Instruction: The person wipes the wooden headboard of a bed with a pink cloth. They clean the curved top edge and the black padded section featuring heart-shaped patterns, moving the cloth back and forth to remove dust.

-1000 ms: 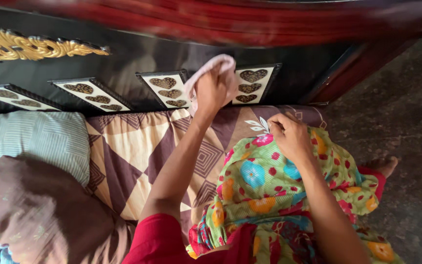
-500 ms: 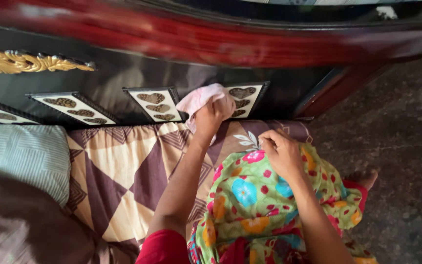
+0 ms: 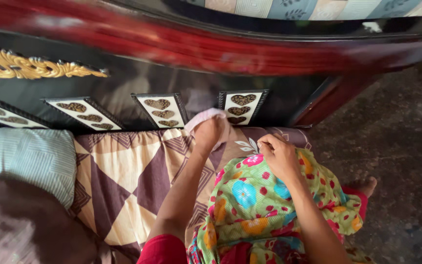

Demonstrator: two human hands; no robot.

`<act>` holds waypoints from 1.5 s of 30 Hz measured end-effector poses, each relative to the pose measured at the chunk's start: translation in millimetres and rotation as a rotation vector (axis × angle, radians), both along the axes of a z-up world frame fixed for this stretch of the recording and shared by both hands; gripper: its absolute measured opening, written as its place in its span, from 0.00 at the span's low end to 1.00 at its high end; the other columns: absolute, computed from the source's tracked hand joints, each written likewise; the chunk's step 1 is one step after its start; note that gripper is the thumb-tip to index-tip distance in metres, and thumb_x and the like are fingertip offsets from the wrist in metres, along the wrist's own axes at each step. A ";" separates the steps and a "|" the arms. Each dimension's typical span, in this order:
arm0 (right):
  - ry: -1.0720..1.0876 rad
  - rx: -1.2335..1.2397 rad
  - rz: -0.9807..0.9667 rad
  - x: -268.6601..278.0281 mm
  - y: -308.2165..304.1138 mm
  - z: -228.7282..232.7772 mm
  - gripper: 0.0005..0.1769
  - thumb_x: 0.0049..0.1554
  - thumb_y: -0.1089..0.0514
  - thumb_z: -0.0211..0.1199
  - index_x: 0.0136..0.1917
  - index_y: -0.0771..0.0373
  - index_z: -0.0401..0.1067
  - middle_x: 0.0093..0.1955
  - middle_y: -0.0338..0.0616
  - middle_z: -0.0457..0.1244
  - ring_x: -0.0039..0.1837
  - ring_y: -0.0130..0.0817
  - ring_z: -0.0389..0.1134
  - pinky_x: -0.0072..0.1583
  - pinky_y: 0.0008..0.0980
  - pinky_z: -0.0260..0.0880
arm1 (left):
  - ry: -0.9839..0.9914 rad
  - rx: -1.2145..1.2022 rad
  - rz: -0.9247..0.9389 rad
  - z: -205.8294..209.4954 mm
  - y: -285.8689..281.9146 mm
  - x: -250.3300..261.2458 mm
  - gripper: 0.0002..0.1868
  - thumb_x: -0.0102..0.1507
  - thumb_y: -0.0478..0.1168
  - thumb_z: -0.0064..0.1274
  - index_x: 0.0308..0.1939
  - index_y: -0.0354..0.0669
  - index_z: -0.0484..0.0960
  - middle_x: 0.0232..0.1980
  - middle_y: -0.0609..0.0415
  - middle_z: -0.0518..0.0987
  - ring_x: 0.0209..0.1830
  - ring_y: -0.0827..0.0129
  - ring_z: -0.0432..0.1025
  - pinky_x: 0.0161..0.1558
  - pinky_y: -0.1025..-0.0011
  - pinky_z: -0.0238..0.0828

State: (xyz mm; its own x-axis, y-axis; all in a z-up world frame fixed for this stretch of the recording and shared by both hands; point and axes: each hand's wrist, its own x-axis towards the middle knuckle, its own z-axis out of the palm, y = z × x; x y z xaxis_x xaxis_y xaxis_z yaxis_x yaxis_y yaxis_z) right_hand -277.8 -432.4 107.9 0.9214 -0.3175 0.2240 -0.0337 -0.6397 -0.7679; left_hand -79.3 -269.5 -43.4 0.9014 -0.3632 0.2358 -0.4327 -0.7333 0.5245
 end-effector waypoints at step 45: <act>-0.087 -0.036 0.025 1.1 -17.4 -11.1 0.06 0.55 0.63 0.62 0.48 0.65 0.73 0.46 0.50 0.68 0.50 0.53 0.70 0.52 0.45 0.70 | -0.733 0.095 -0.538 62.3 -225.5 -8.0 0.22 0.61 0.44 0.48 0.59 0.51 0.79 0.58 0.48 0.79 0.61 0.51 0.72 0.61 0.48 0.66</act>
State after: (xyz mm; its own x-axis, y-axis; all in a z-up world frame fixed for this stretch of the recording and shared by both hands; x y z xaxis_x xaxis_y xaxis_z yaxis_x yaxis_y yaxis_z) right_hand -276.7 -449.8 96.8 0.9056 -0.2849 0.3142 0.0484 -0.6665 -0.7439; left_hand -87.2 -495.0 18.9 0.2410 -0.7386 0.6296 -0.9296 -0.3620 -0.0687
